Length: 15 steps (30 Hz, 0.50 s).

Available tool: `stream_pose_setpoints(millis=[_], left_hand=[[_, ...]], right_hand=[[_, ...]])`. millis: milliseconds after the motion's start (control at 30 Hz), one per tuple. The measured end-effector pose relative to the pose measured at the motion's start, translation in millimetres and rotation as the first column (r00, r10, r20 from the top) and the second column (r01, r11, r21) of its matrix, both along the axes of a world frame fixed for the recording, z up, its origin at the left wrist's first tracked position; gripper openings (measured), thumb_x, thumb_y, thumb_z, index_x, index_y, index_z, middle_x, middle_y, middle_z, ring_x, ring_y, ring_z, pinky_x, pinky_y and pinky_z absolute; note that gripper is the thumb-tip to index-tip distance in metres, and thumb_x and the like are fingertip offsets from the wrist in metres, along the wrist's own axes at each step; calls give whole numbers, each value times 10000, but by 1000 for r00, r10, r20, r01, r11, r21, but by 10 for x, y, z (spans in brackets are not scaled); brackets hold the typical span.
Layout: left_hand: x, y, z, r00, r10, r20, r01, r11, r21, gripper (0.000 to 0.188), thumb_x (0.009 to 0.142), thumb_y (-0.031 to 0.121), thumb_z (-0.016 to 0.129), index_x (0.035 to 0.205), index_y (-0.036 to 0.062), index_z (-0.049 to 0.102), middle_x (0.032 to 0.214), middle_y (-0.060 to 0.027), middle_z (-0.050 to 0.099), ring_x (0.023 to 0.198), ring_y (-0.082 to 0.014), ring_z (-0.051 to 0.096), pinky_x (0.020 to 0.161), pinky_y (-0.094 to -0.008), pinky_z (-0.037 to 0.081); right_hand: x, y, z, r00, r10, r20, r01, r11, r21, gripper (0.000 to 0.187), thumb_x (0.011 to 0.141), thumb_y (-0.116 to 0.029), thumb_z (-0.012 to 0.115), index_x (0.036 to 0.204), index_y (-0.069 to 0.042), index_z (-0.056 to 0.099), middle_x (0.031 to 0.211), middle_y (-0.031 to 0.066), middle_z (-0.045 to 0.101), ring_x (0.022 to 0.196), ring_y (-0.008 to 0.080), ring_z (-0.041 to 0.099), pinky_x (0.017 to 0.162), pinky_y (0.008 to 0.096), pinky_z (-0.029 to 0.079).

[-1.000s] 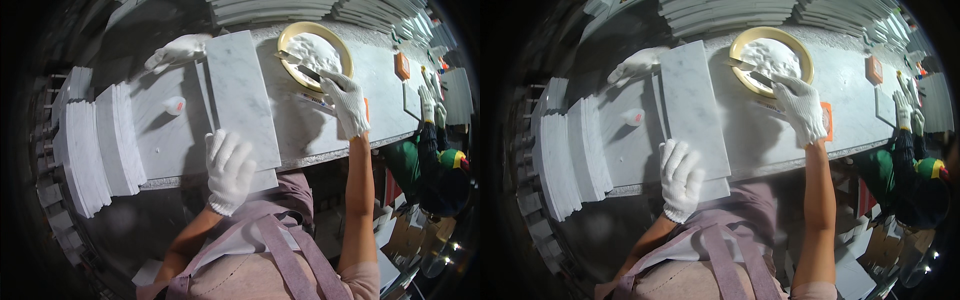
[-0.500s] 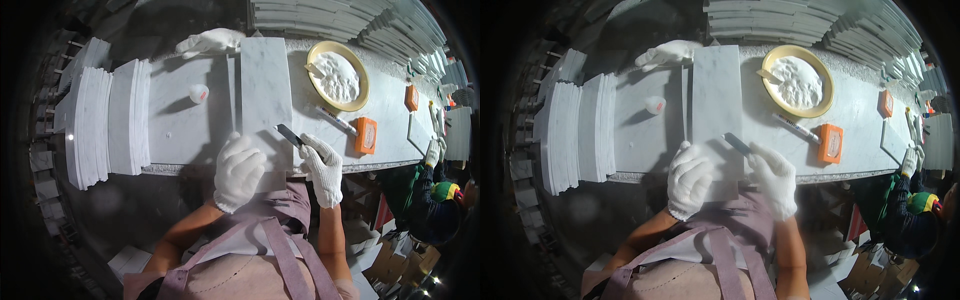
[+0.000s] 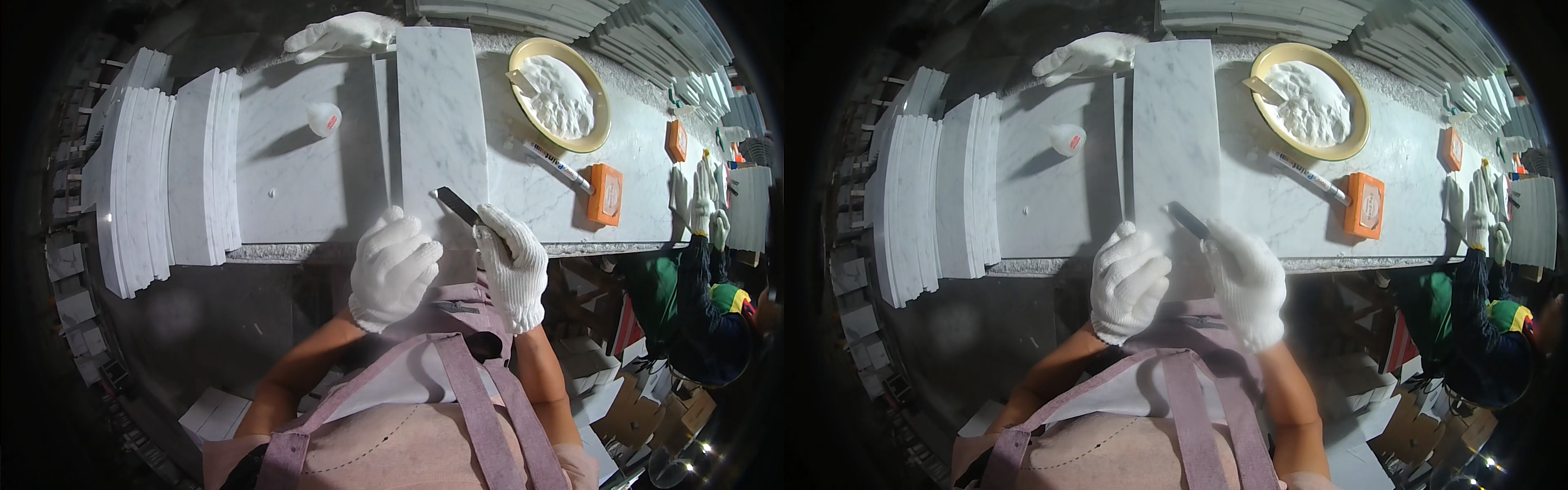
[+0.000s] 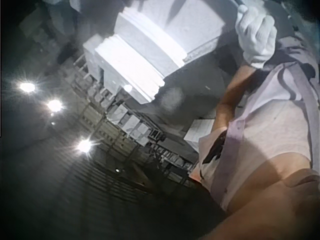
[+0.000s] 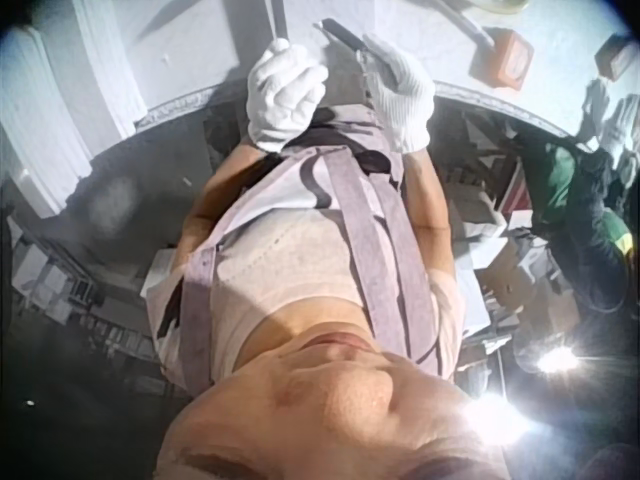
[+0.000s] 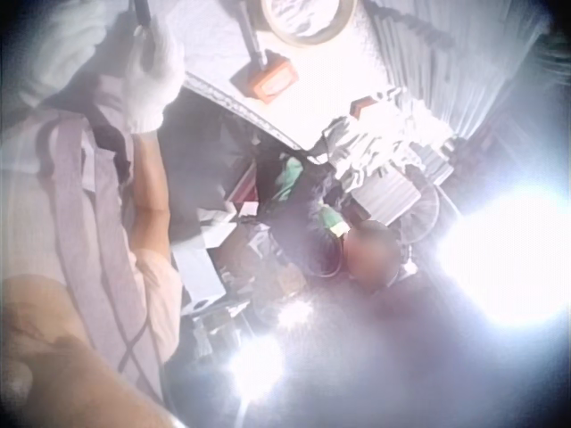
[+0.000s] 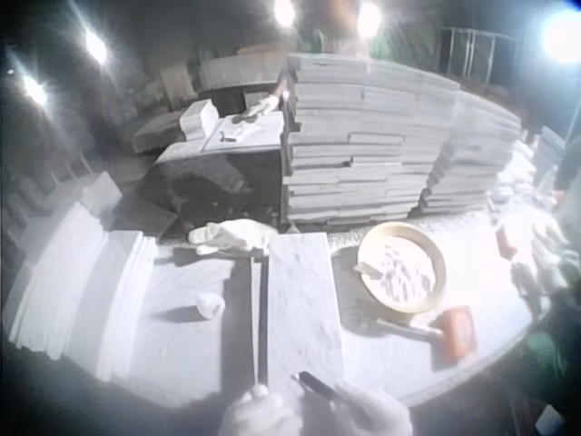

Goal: The person applies a white paste from a small bottle to the edges of a white rectangular tile, then uses a metal scraper to smooth and remove excess paste. The person repeats this process on multiple tiles, stacking the finished tiles on the table.

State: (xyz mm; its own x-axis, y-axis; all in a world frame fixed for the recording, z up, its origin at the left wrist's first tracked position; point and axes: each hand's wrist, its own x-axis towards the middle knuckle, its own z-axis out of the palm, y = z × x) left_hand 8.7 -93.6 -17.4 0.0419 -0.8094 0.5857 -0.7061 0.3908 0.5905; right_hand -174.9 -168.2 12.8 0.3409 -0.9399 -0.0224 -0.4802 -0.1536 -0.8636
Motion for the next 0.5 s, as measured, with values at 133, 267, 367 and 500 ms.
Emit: stream_pose_setpoints(millis=[133,267,367,500], left_hand=[[12,-18,43,1000,9,6,-8,999,-53,128,833,126,690,812,12,638,768,-118,569,714,-330,561,729,-454,468],[47,4,106,999,-42,33,40,997,72,128,851,128,684,811,15,636,762,-116,564,700,-328,555,720,-452,460],[64,19,113,998,-46,47,41,994,105,120,861,125,689,824,18,648,766,-112,573,708,-326,568,752,-459,482],[21,44,72,1000,-24,20,23,998,63,95,843,96,724,878,16,685,809,-116,613,767,-326,620,854,-489,527]], right_hand=[[-5,42,-76,999,17,-47,-30,958,-286,292,881,-21,773,1157,-116,775,889,93,728,771,264,707,674,350,562],[-68,91,-103,994,57,-89,-85,931,-354,329,920,73,698,1229,-25,753,995,138,767,855,202,741,769,324,582],[-56,95,-85,998,-53,13,55,933,-357,354,875,17,763,1211,-93,766,925,113,727,759,249,709,668,336,566],[-174,41,78,853,-397,340,134,796,591,533,1024,-116,696,1517,15,541,1191,77,739,857,51,648,703,219,568]])
